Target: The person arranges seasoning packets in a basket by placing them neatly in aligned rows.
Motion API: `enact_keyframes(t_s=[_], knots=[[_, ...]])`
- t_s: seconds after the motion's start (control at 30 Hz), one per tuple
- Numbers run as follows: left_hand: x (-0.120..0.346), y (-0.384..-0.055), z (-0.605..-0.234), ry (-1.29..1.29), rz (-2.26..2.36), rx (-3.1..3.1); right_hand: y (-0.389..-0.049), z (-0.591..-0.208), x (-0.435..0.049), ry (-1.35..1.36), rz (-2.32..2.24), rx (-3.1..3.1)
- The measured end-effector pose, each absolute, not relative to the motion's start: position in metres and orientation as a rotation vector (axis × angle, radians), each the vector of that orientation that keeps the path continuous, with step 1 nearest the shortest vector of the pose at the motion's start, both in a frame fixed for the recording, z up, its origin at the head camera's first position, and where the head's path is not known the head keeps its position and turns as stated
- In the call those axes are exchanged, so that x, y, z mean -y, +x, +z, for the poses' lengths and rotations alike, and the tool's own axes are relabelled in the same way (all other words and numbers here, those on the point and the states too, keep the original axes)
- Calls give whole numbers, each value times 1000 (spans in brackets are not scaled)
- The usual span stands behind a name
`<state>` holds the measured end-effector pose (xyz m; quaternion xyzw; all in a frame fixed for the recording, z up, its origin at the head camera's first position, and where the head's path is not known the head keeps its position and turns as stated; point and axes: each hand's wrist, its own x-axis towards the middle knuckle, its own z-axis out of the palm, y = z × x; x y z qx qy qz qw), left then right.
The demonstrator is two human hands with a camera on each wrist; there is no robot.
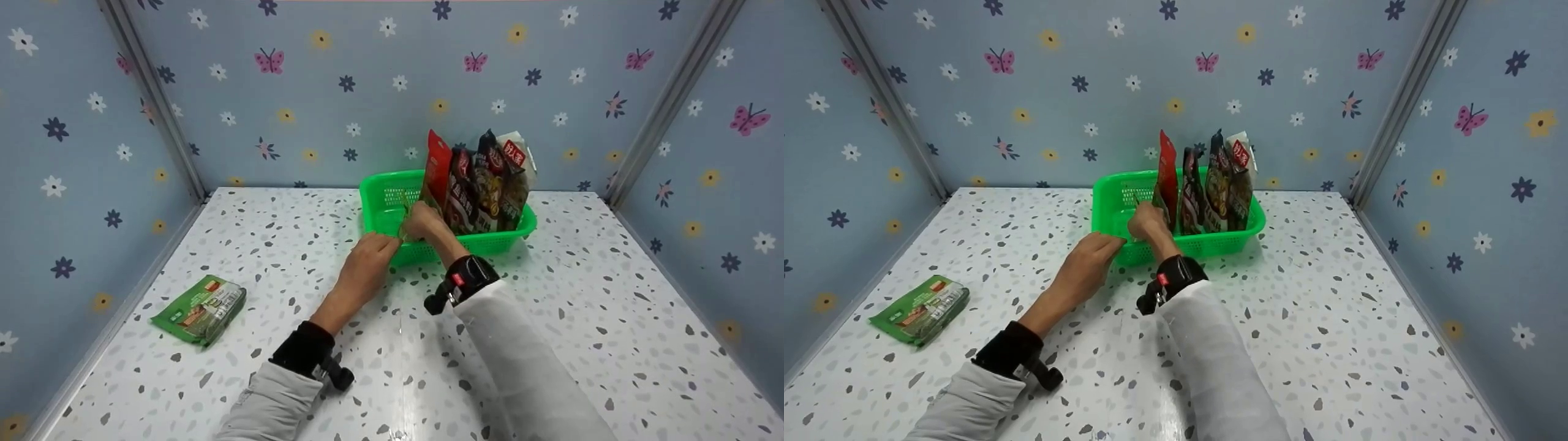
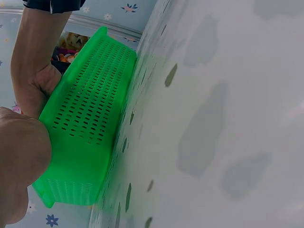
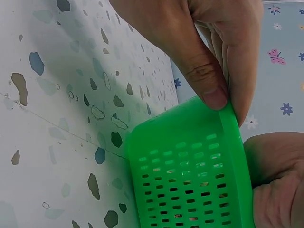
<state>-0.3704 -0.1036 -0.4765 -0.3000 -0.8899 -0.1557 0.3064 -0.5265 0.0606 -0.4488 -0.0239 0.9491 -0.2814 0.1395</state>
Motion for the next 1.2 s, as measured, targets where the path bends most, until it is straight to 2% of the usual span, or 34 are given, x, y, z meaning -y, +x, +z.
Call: enact_keyframes(t_s=[0.07, 0.2, 0.53, 1.2], knots=[[104, -370, -476, -791, -410, 2356, -541, -460, -63, -85, -799, -2758], [104, -370, -476, -784, -406, 2351, -544, -462, -66, -90, -817, -2774], [104, -373, -479, -779, -381, 2294, -470, -404, -57, -53, -1118, -2718], [103, -371, -479, -780, -371, 2313, -455, -398, -51, -74, -1146, -2715]])
